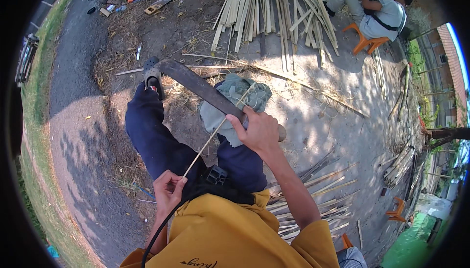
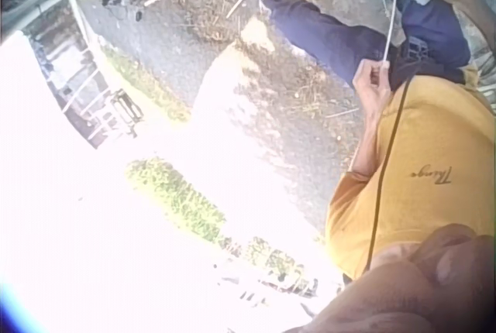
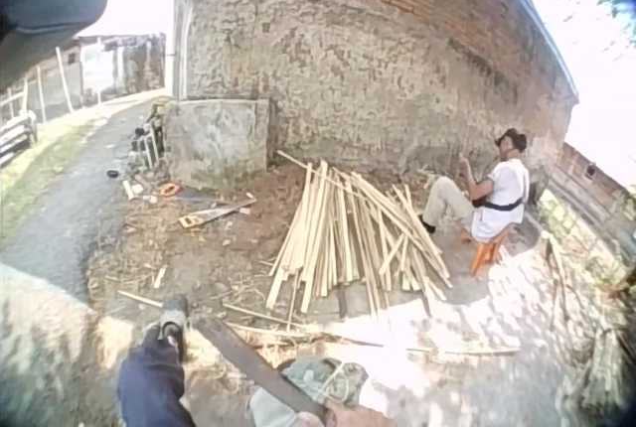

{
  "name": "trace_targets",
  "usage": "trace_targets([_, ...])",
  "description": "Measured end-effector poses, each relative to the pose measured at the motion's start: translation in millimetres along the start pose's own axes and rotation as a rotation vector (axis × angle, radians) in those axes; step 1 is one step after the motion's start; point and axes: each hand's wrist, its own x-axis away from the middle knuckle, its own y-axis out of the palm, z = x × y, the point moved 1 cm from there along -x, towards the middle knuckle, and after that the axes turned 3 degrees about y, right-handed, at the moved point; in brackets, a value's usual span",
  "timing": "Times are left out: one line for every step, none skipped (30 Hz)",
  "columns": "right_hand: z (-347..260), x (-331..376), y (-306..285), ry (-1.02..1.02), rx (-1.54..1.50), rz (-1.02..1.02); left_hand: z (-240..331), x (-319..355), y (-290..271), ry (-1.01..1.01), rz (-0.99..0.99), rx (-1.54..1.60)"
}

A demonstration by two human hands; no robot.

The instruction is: The person shaves thin strips of wood using a large blade, holding the wood against their lap and pulling the blade along the length to remove material.

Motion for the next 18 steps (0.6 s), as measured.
trace_targets([-2.6,1.5,-1.9,-0.011,0.009,-0.009,-4.8,8.3,-8.0,-0.006,-0.01,-0.03])
trace_targets([-4.6,2.8,-2.8,-0.022,0.017,-0.017,-7.8,15.9,-14.0,-0.032,-0.015,-0.006])
trace_targets([-6.0,5.1,-2.2,-0.025,0.019,-0.019,-7.8,21.4,-18.1,-0.034,-0.012,-0.004])
trace_targets([-8.1,7.3,-1.0,-0.037,0.017,-0.036,-6.5,26.0,-21.9,-0.042,-0.014,-0.02])
trace_targets([-9.3,8.3,-0.4,-0.05,0.015,-0.052,-5.9,30.6,-26.0,-0.049,-0.016,-0.036])
trace_targets([-8.2,7.4,0.9,-0.051,0.017,-0.048,-6.8,34.5,-31.9,-0.044,-0.016,-0.034])
trace_targets([-5.9,6.0,3.0,-0.046,0.012,-0.009,-8.8,38.7,-38.7,-0.066,-0.001,-0.062])
trace_targets([-4.6,4.0,3.3,-0.04,0.007,0.03,-11.3,40.4,-44.4,-0.087,0.013,-0.091])
trace_targets([-5.8,2.1,1.6,-0.044,0.004,0.029,-16.0,43.5,-49.9,-0.088,0.018,-0.092])
trace_targets([-5.3,-1.0,-2.0,0.009,-0.027,-0.008,-21.9,45.3,-54.3,-0.077,0.029,-0.084])
trace_targets([-4.9,-2.2,-3.9,0.063,-0.058,-0.045,-25.0,46.7,-57.6,-0.065,0.04,-0.077])
trace_targets([-4.1,0.7,-2.0,0.042,-0.048,-0.022,-21.8,43.5,-59.1,-0.049,0.001,-0.109])
trace_targets([-3.1,0.4,-0.9,0.039,-0.049,-0.02,-17.9,39.3,-58.1,-0.047,0.004,-0.109])
trace_targets([-3.1,-0.7,-0.7,0.014,-0.028,-0.01,-13.1,34.4,-54.9,-0.035,0.011,-0.13])
trace_targets([-4.1,0.8,-0.5,-0.009,-0.008,-0.003,-9.2,31.8,-52.3,-0.026,0.016,-0.152])
trace_targets([-4.6,2.4,-1.6,-0.007,-0.009,-0.004,-7.3,28.9,-48.6,-0.027,0.015,-0.153])
trace_targets([-5.1,4.1,-3.3,0.0,-0.032,-0.03,-6.0,25.9,-43.9,0.0,-0.001,-0.152])
trace_targets([-4.4,3.1,-4.2,0.006,-0.056,-0.054,-3.6,20.4,-38.3,0.029,-0.015,-0.152])
